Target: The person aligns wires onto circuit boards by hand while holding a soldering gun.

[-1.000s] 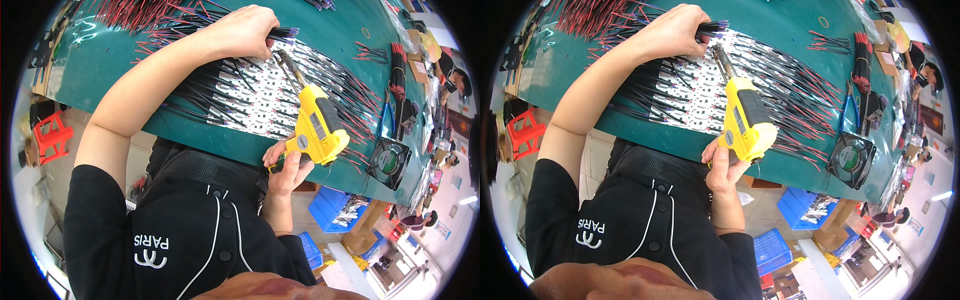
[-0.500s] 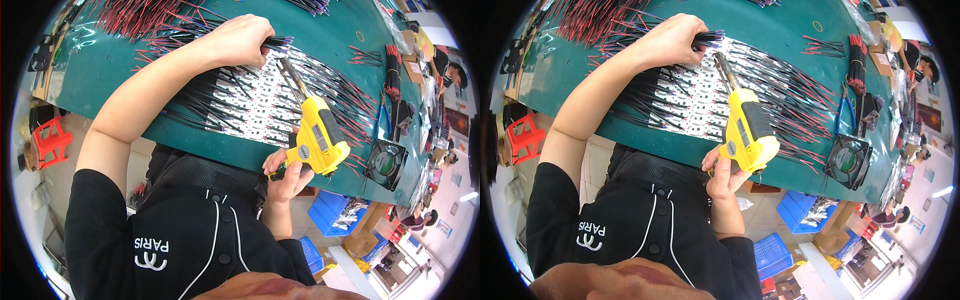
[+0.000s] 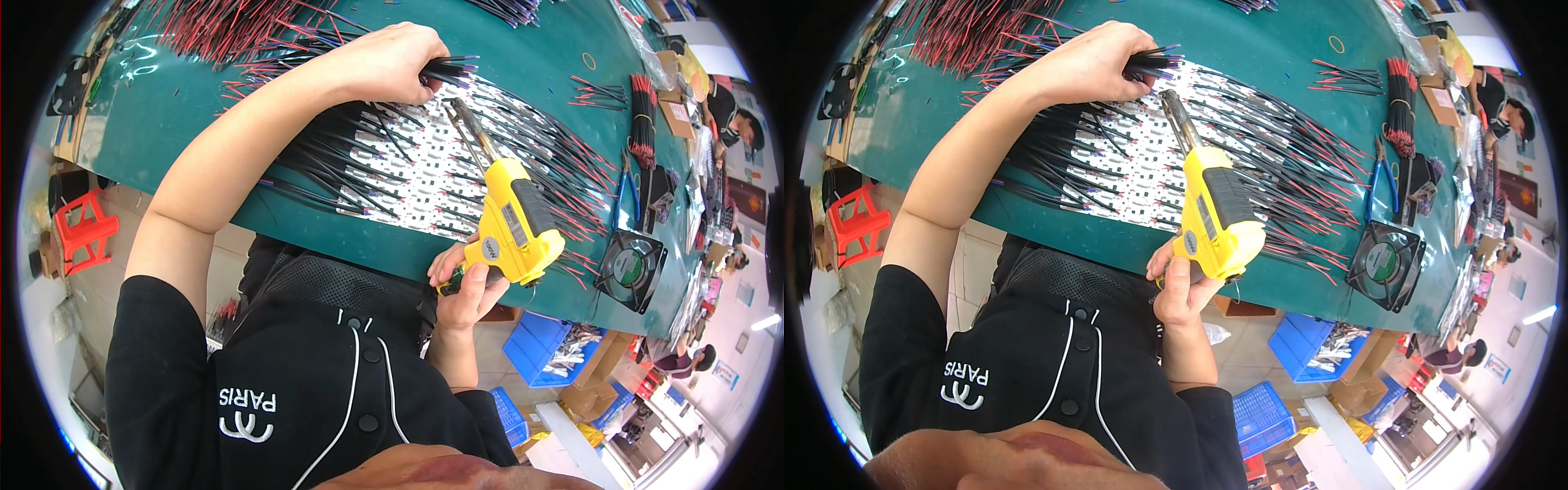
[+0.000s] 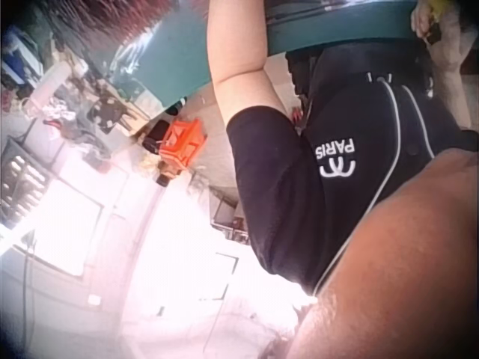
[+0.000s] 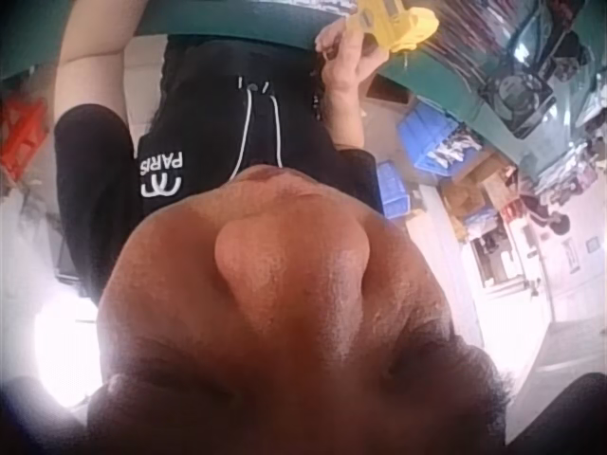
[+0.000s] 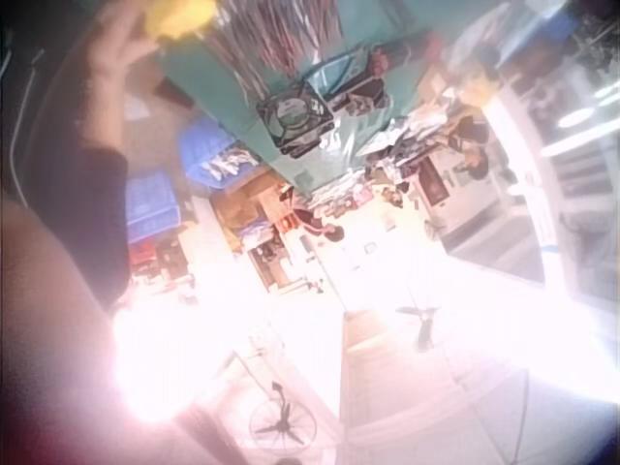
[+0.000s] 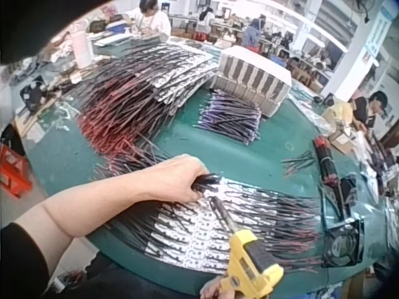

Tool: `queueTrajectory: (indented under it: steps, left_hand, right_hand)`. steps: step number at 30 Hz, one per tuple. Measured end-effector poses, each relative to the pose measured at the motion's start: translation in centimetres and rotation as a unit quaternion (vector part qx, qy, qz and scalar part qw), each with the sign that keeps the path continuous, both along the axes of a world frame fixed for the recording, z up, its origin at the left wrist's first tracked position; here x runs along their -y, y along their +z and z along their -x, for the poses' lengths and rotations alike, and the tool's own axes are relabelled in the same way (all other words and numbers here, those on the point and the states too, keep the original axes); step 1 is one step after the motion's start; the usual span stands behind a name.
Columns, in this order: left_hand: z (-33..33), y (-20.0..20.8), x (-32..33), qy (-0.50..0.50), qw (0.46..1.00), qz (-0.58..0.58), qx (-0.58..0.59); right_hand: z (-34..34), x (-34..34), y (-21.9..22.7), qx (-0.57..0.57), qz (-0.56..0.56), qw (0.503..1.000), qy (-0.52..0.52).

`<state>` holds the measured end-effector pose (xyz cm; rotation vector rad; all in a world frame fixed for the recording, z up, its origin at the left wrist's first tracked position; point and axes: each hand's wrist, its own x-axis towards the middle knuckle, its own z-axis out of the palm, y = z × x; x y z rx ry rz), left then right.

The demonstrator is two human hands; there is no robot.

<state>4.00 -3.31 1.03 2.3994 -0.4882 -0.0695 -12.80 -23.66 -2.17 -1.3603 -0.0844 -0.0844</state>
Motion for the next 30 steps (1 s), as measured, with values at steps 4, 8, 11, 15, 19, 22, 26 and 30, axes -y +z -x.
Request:
queueTrajectory:
  steps: [4,8,11,15,19,22,26,30]
  left_hand:
    - [-0.12,-0.33,-0.08,-0.013,1.000,-0.008,0.026]
    - [-0.08,-0.70,-0.07,-0.012,0.999,-0.004,0.045]
    - [-0.09,-0.75,0.03,-0.014,0.999,-0.016,0.050]
    - [-0.02,-0.74,0.18,-0.006,0.999,-0.022,0.036]
    - [0.06,-0.51,0.29,-0.003,1.000,-0.022,0.022]
    - [0.05,-0.64,0.26,-0.004,0.999,-0.016,0.031]
    - [0.04,-0.62,0.23,-0.002,0.999,-0.026,0.027]
    - [0.17,-0.65,0.22,0.003,0.999,-0.020,0.037]
  right_hand:
    - [0.17,0.04,-0.10,-0.007,0.002,1.000,0.006]
    - [0.22,0.01,0.03,-0.020,0.008,1.000,0.002]
    - [0.22,0.16,0.02,-0.020,0.011,1.000,0.010]
    - [0.21,-0.10,0.17,-0.023,0.014,1.000,-0.001]
    - [0.25,-0.26,0.13,-0.018,0.006,1.000,-0.007]
    - [0.29,-0.31,0.24,0.004,-0.008,1.000,-0.021]
    - [0.43,-0.17,-0.07,-0.002,-0.004,1.000,-0.008]
    - [0.38,-0.18,0.16,-0.013,0.007,1.000,0.000]
